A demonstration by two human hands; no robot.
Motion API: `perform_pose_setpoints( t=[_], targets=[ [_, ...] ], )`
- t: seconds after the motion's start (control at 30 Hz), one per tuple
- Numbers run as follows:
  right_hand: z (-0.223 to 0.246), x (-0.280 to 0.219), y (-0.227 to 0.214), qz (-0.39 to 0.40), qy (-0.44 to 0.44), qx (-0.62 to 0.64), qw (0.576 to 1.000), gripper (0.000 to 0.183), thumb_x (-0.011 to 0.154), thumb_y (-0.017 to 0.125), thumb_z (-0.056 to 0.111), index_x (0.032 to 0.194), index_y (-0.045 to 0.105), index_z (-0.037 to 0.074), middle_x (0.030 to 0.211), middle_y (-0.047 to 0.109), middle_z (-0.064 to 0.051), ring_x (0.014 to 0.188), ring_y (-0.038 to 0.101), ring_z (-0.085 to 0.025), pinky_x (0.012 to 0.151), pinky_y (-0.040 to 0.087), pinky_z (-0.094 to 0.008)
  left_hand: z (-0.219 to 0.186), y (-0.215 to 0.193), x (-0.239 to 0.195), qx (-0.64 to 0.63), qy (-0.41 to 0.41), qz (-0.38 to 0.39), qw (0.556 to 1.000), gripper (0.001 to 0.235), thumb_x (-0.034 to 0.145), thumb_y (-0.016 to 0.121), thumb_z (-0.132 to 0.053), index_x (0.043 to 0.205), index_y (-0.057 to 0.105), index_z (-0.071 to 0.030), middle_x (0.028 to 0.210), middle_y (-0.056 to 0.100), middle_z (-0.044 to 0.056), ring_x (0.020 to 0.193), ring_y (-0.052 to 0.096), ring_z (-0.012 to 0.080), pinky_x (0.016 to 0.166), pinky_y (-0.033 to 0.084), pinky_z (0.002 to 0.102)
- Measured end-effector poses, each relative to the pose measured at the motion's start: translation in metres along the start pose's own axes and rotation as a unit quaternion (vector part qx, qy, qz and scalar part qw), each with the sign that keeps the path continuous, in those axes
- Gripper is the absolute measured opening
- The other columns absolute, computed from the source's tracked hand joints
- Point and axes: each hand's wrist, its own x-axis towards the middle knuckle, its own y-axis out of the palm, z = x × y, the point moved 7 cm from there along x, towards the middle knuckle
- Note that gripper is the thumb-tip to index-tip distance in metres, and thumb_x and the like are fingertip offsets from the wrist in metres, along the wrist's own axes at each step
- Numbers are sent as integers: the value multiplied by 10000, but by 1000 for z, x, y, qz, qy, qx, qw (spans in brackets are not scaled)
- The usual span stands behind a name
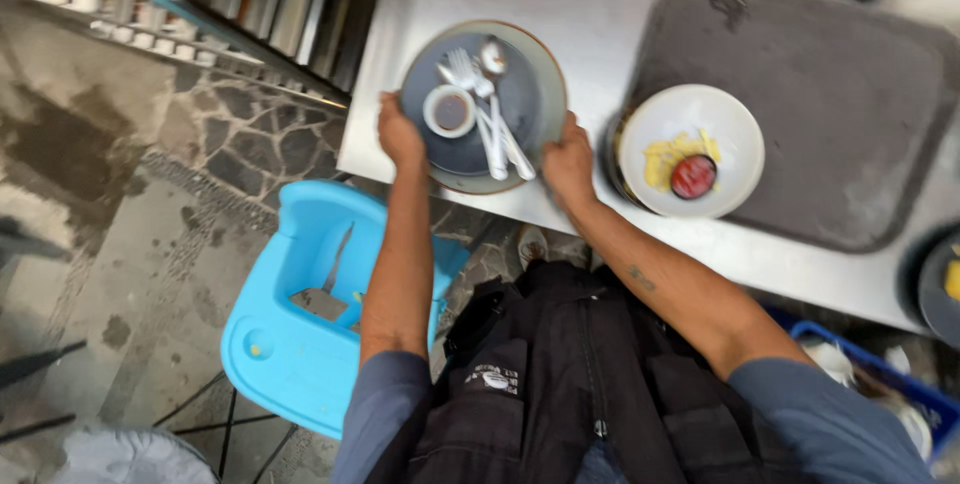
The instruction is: The person clears dirty dishes and leftover food from a stainless steel counter and a round wooden table. They scrape food scraps into a trash bin using a spoon and fork, then stack the plates, bowls, and cutlery into a blue crate. The person handles various items including plates with fish, salad, and fries, and small sauce bowls.
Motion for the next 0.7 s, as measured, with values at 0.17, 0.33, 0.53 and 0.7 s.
perform_pose_setpoints(
  t=[0.17,0.33,0.53,0.7],
  targets=[
    [-9,-41,-45,149,-12,275,950,334,984,546,46,1311,611,22,1216,687,-120,1032,678,-184,876,548,-325,-4,-8,-11,-194,-43,88,976,572,1058,400,-415,1258,661,54,1212,711,204,1119,668,306,984,521,393],
    [-43,-60,-224,-222,-211,-89,948,290,1015,694,75,1275,626,-35,1127,672,-179,955,667,-229,829,554,-328,-101,-55,-156,127,328,-38,935,381,1107,528,-238,1345,552,59,1279,569,196,1136,579,294,938,491,397],
    [-110,-18,-258,-116,30,-113,986,320,1031,668,239,1150,604,-52,933,720,-195,752,716,-254,635,563,-371,-71,72,-283,68,151,362,917,424,988,565,-130,1399,512,-41,1172,628,95,955,634,191,851,539,334],
    [-99,-18,-259,-28,54,-101,993,283,1032,620,215,1110,593,-56,788,720,-195,557,694,-234,535,547,-358,-24,147,-282,96,73,408,905,432,986,588,-121,1392,518,9,1093,671,121,871,694,211,762,579,339]
  ],
)
